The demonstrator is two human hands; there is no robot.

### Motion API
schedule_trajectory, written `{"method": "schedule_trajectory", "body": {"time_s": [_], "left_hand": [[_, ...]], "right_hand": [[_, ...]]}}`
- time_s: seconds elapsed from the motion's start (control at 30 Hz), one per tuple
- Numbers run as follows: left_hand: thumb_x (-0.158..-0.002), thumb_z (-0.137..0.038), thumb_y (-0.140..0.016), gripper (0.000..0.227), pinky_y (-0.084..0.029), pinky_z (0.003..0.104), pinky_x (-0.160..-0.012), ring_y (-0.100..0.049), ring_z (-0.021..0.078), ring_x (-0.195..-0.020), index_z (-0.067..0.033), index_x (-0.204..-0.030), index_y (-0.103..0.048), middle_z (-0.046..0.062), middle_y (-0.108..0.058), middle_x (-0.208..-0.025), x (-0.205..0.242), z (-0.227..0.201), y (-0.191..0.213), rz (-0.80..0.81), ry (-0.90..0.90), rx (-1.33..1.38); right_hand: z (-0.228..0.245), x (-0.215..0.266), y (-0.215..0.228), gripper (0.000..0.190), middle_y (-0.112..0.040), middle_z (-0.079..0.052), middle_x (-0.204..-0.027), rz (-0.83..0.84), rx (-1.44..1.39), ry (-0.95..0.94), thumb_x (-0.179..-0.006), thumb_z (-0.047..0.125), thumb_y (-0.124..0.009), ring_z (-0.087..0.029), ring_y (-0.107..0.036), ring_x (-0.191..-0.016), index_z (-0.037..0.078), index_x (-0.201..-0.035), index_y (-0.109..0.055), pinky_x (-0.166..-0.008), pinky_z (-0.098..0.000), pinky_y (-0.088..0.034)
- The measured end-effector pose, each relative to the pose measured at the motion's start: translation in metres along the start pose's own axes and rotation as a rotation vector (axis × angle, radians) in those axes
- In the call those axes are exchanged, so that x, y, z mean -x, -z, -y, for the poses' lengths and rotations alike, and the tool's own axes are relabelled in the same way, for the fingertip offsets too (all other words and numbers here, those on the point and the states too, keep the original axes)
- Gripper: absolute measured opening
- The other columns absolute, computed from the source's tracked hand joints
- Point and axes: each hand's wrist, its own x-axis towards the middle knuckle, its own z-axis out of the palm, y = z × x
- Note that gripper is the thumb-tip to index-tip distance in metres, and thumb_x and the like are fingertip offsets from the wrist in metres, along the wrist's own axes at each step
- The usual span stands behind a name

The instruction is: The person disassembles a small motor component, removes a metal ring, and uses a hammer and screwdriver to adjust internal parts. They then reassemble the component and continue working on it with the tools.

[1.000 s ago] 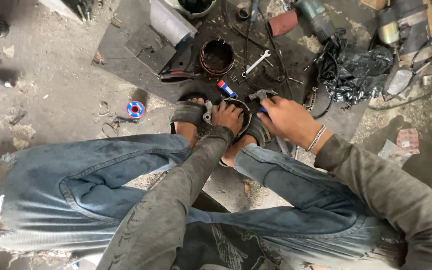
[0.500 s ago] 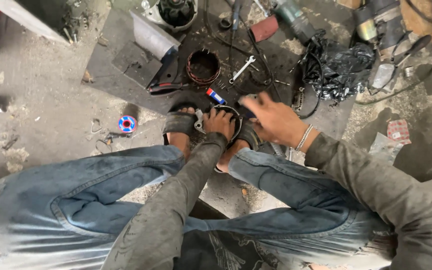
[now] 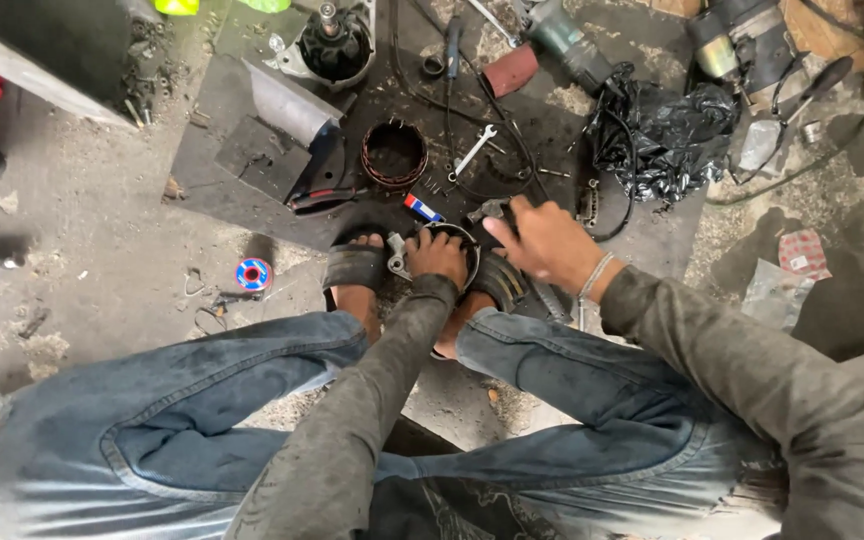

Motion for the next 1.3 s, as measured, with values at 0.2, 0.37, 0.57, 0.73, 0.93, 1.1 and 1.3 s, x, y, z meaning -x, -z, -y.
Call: {"method": "schedule_trajectory", "body": {"time_s": [0.2, 0.37, 0.57, 0.73, 0.93, 1.1, 1.3], "left_hand": [[-0.101, -0.033, -0.058, 0.025, -0.033, 0.057, -0.101, -0.048, 0.036, -0.126, -0.0173, -0.116, -0.071, 0.009, -0.07, -0.113, -0.002, -0.003, 0.002, 0.023, -0.004, -0.023], [-0.103, -0.031, -0.053, 0.027, -0.033, 0.056, -0.101, -0.047, 0.035, -0.127, -0.0169, -0.119, -0.07, 0.008, -0.07, -0.118, 0.001, -0.009, 0.022, 0.071, 0.004, -0.057], [-0.102, -0.03, -0.055, 0.027, -0.033, 0.055, -0.1, -0.047, 0.0355, -0.127, -0.0149, -0.12, -0.068, 0.01, -0.07, -0.117, 0.002, -0.009, 0.024, 0.08, -0.005, -0.033], [-0.101, -0.026, -0.054, 0.027, -0.033, 0.054, -0.1, -0.047, 0.0343, -0.127, -0.0167, -0.124, -0.067, 0.009, -0.069, -0.119, 0.003, -0.009, 0.024, 0.078, -0.019, -0.101], [-0.1, -0.021, -0.057, 0.026, -0.033, 0.055, -0.099, -0.046, 0.0353, -0.127, -0.016, -0.123, -0.068, 0.01, -0.069, -0.118, 0.004, -0.008, 0.024, 0.053, -0.026, -0.07], [-0.098, -0.03, -0.061, 0.025, -0.035, 0.057, -0.096, -0.05, 0.0388, -0.121, -0.0119, -0.111, -0.072, 0.013, -0.071, -0.107, 0.002, -0.004, 0.008, -0.034, -0.054, 0.008], [-0.097, -0.034, -0.061, 0.026, -0.035, 0.057, -0.096, -0.051, 0.0373, -0.119, -0.0143, -0.11, -0.073, 0.012, -0.072, -0.106, 0.003, -0.005, 0.011, -0.04, -0.047, 0.0]], "right_hand": [[-0.02, -0.003, 0.004, 0.04, -0.072, -0.027, -0.09, 0.005, -0.097, 0.202, -0.096, 0.039, -0.064, -0.05, -0.073, -0.082, 0.004, -0.114, -0.065, -0.068, -0.056, -0.061], [0.003, 0.013, 0.025, 0.044, -0.066, -0.03, -0.099, 0.033, -0.016, 0.176, -0.099, 0.044, -0.054, -0.058, -0.07, -0.083, 0.009, -0.126, -0.054, -0.071, -0.0643, -0.06], [-0.007, 0.012, 0.011, 0.047, -0.072, -0.027, -0.088, -0.021, 0.04, 0.16, -0.102, 0.046, -0.052, -0.051, -0.073, -0.08, 0.008, -0.129, -0.056, -0.07, -0.0609, -0.06], [-0.004, 0.008, 0.021, 0.05, -0.066, -0.024, -0.105, -0.014, 0.171, 0.35, -0.092, 0.024, -0.065, -0.055, -0.071, -0.082, 0.018, -0.139, -0.05, -0.068, -0.062, -0.061], [0.001, 0.01, 0.02, 0.062, -0.071, -0.032, -0.104, 0.056, 0.057, 0.112, -0.103, 0.06, -0.044, -0.053, -0.073, -0.088, 0.006, -0.131, -0.054, -0.074, -0.0627, -0.06], [-0.021, 0.0, -0.002, 0.048, -0.071, -0.024, -0.086, 0.018, 0.155, 0.144, -0.102, 0.051, -0.051, -0.051, -0.073, -0.078, 0.007, -0.116, -0.061, -0.068, -0.0578, -0.061], [-0.016, 0.004, 0.003, 0.027, -0.064, -0.017, -0.098, -0.068, 0.096, 0.435, -0.097, 0.028, -0.06, -0.049, -0.071, -0.077, 0.013, -0.12, -0.061, -0.061, -0.0554, -0.06]]}}
